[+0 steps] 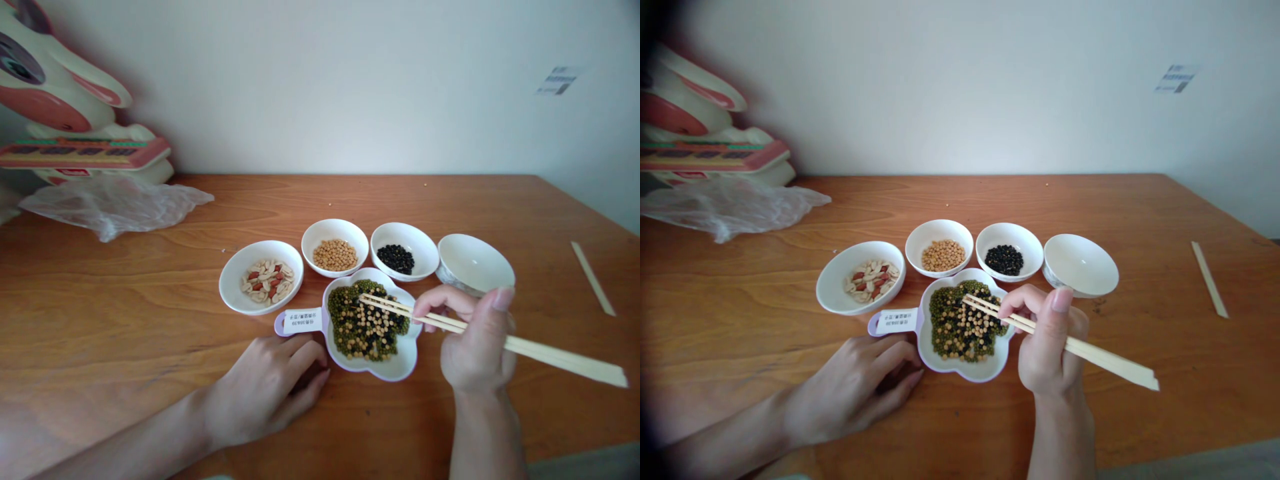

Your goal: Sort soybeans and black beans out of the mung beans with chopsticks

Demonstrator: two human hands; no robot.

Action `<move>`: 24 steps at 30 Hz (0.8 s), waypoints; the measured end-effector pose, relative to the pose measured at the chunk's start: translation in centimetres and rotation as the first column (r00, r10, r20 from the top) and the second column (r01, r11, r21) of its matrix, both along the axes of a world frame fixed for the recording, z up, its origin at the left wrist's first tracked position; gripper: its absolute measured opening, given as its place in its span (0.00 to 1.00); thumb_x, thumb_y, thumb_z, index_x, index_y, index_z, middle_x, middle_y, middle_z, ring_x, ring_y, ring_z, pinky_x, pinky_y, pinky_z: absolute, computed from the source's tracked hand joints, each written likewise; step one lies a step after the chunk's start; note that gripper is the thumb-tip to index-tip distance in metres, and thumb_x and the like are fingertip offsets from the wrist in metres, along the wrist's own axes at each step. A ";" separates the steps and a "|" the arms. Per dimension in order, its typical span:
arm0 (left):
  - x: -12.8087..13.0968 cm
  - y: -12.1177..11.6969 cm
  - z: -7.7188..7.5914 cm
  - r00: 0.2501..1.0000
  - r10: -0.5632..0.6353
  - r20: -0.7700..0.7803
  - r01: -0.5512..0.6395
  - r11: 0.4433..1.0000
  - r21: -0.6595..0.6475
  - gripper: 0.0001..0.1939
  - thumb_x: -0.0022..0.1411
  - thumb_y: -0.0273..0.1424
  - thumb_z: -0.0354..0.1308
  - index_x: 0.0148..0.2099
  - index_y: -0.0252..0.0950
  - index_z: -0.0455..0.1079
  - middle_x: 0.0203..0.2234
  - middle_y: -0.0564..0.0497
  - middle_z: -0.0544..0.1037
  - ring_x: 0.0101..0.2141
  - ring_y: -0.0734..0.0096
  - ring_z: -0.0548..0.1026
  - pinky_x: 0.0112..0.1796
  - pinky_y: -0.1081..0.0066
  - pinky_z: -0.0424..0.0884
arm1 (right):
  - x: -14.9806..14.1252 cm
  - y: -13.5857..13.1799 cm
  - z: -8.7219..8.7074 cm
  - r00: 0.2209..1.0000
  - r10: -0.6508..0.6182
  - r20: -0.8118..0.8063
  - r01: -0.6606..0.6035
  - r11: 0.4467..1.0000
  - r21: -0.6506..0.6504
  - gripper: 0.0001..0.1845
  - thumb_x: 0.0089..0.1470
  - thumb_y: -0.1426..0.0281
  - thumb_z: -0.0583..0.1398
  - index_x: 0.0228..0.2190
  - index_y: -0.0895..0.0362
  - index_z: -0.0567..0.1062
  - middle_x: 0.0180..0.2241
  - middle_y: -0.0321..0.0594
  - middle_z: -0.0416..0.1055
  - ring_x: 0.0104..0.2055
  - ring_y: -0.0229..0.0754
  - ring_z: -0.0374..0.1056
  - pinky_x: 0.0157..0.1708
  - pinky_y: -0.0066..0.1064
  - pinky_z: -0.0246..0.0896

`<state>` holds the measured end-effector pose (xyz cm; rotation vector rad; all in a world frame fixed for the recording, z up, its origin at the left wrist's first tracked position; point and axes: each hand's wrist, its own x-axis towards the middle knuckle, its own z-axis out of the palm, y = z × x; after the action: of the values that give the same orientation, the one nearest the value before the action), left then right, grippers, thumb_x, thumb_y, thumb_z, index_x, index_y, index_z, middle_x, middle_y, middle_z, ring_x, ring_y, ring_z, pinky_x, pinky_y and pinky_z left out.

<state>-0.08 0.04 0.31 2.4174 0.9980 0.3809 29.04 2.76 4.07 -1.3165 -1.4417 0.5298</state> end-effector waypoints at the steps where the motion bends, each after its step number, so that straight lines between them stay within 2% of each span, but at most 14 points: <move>1: 0.0 0.0 0.0 1.000 0.001 0.002 -0.001 1.000 0.001 0.04 0.76 0.30 0.54 0.49 0.43 0.69 0.39 0.55 0.81 0.34 0.68 0.80 0.34 0.67 0.71 | 0.0 0.0 0.0 1.000 -0.002 -0.006 0.002 1.000 -0.001 0.52 0.70 0.38 0.35 0.18 0.55 0.79 0.16 0.42 0.74 0.19 0.40 0.69 0.20 0.32 0.60; 4: 0.0 0.0 0.1 1.000 -0.002 0.007 0.002 1.000 0.005 0.04 0.76 0.30 0.54 0.49 0.43 0.69 0.39 0.54 0.81 0.34 0.68 0.80 0.34 0.67 0.71 | -0.1 -0.1 0.3 0.999 -0.026 -0.039 0.026 1.000 0.008 0.54 0.67 0.35 0.33 0.17 0.55 0.79 0.16 0.43 0.74 0.19 0.42 0.70 0.20 0.34 0.59; 8: 0.0 -0.1 0.1 1.000 -0.004 -0.004 0.004 1.000 0.007 0.04 0.76 0.30 0.54 0.49 0.43 0.69 0.39 0.54 0.82 0.34 0.67 0.80 0.34 0.67 0.71 | -0.8 -0.5 0.9 0.979 -0.146 -0.142 0.152 0.988 0.030 0.54 0.68 0.36 0.32 0.16 0.54 0.77 0.15 0.43 0.72 0.21 0.44 0.71 0.22 0.35 0.60; 11: 0.0 -0.1 0.1 1.000 -0.006 -0.007 0.006 1.000 0.006 0.04 0.76 0.30 0.54 0.49 0.42 0.69 0.39 0.54 0.82 0.34 0.67 0.80 0.34 0.68 0.71 | -1.0 -0.6 0.9 0.962 -0.199 -0.185 0.220 0.970 0.105 0.53 0.69 0.38 0.32 0.16 0.54 0.77 0.16 0.42 0.71 0.22 0.43 0.71 0.25 0.35 0.61; 14: 0.1 0.0 0.1 1.000 -0.008 -0.008 0.008 1.000 0.012 0.04 0.76 0.30 0.54 0.49 0.42 0.69 0.39 0.54 0.81 0.34 0.67 0.80 0.34 0.68 0.71 | -0.8 -0.4 0.8 0.946 -0.196 -0.257 0.253 0.944 0.210 0.52 0.71 0.40 0.32 0.17 0.54 0.77 0.16 0.41 0.71 0.23 0.43 0.72 0.28 0.36 0.63; 18: 0.0 0.1 0.1 1.000 -0.006 -0.007 0.006 1.000 0.005 0.04 0.76 0.30 0.53 0.49 0.43 0.69 0.39 0.54 0.81 0.34 0.67 0.80 0.34 0.68 0.71 | -0.4 -0.2 0.7 0.907 -0.209 -0.367 0.340 0.877 0.341 0.49 0.73 0.46 0.33 0.17 0.53 0.76 0.15 0.39 0.68 0.23 0.45 0.73 0.33 0.38 0.67; 21: 0.0 0.1 0.2 1.000 0.001 -0.010 -0.001 1.000 -0.003 0.04 0.76 0.30 0.53 0.50 0.43 0.69 0.39 0.54 0.82 0.34 0.67 0.80 0.34 0.68 0.72 | -0.3 0.0 0.8 0.881 -0.236 -0.409 0.408 0.817 0.407 0.46 0.74 0.50 0.36 0.16 0.53 0.74 0.15 0.38 0.68 0.22 0.44 0.72 0.31 0.38 0.66; 24: 0.1 0.0 0.3 1.000 0.001 -0.009 -0.001 1.000 0.005 0.04 0.76 0.30 0.54 0.49 0.42 0.69 0.39 0.53 0.82 0.34 0.67 0.80 0.34 0.68 0.72 | -0.8 0.8 1.4 0.829 -0.227 -0.511 0.496 0.720 0.485 0.45 0.74 0.52 0.35 0.15 0.52 0.72 0.14 0.38 0.64 0.21 0.43 0.70 0.28 0.37 0.63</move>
<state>0.04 0.04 0.61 2.4254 1.0029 0.3743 28.25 3.60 5.44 -0.8581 -0.8326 0.0440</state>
